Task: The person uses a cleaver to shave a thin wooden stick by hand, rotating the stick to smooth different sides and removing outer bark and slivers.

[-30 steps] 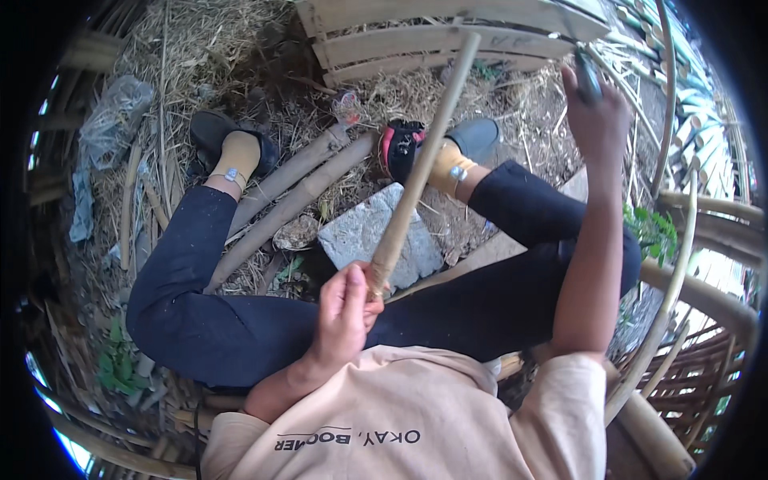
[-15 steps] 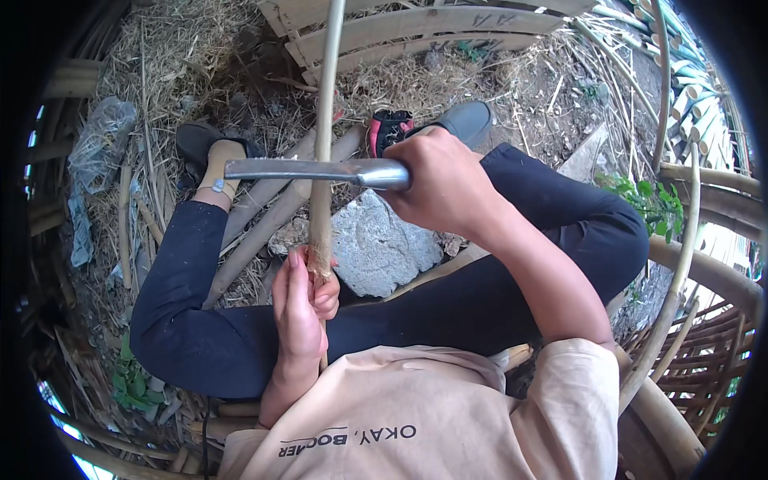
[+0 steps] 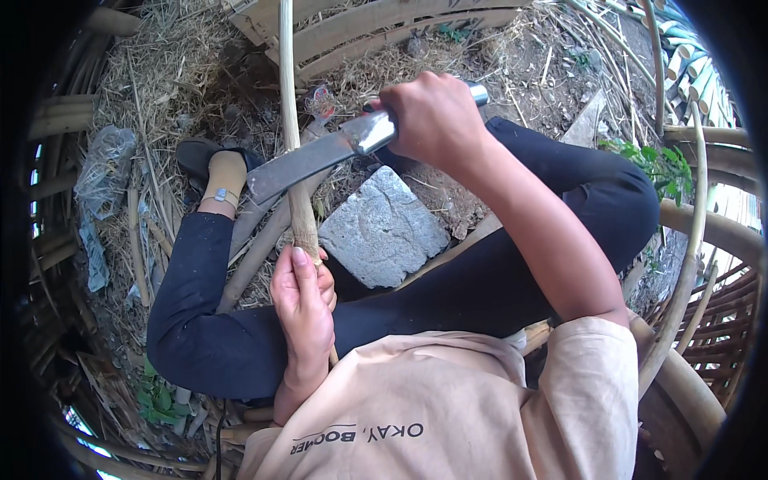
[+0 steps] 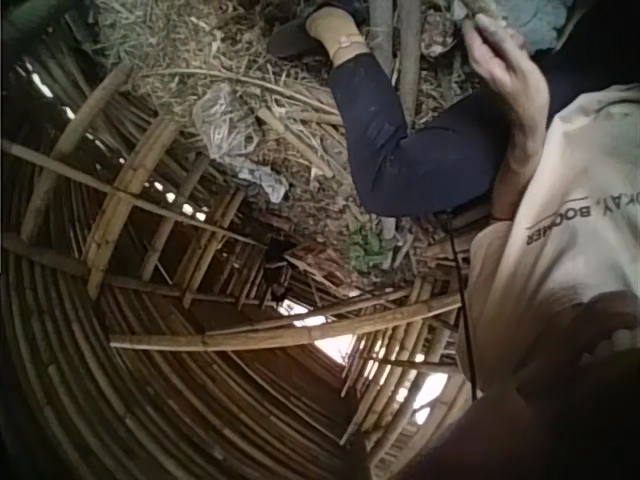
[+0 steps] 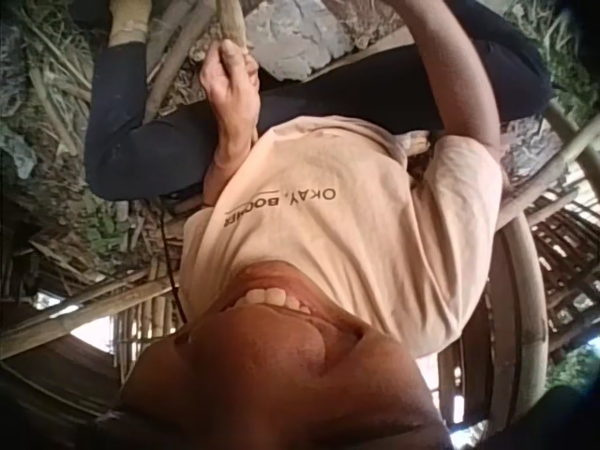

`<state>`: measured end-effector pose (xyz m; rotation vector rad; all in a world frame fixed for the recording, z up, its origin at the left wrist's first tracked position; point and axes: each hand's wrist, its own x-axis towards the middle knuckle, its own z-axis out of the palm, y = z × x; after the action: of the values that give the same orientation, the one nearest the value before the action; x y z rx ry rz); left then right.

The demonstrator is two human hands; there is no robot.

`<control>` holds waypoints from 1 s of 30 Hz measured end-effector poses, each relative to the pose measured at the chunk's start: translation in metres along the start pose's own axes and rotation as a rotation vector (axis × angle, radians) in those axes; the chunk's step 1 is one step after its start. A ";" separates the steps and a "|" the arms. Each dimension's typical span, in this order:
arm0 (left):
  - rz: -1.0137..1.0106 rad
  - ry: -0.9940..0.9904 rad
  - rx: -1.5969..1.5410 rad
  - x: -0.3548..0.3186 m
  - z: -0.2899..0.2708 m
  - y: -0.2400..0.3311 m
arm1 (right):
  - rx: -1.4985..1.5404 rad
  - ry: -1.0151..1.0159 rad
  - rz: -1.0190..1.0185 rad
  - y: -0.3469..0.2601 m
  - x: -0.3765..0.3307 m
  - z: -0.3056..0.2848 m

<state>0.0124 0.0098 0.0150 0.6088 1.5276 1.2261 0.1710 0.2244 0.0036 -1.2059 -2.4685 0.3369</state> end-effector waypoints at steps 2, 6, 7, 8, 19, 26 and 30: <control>0.021 -0.004 0.015 0.001 0.000 -0.001 | -0.026 -0.029 0.017 -0.002 0.003 -0.006; 0.003 -0.028 0.011 -0.004 0.000 0.000 | -0.108 0.055 0.024 0.012 0.007 -0.008; -0.006 -0.047 0.009 -0.007 0.003 0.001 | -0.064 0.112 0.327 0.041 0.015 -0.005; 0.000 -0.061 0.001 -0.012 0.007 -0.004 | -0.146 0.126 0.495 0.058 0.028 -0.022; -0.049 -0.132 -0.159 -0.005 0.006 0.006 | -0.123 0.077 0.323 0.048 0.007 -0.035; -0.032 -0.113 -0.166 -0.004 -0.001 0.013 | -0.303 0.179 0.404 0.058 0.007 -0.052; -0.039 -0.099 -0.179 -0.002 -0.004 0.015 | -0.196 0.244 0.330 0.048 0.005 -0.056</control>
<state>0.0060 0.0121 0.0295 0.5113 1.3253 1.2685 0.2257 0.2600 0.0375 -1.6352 -2.1308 0.0276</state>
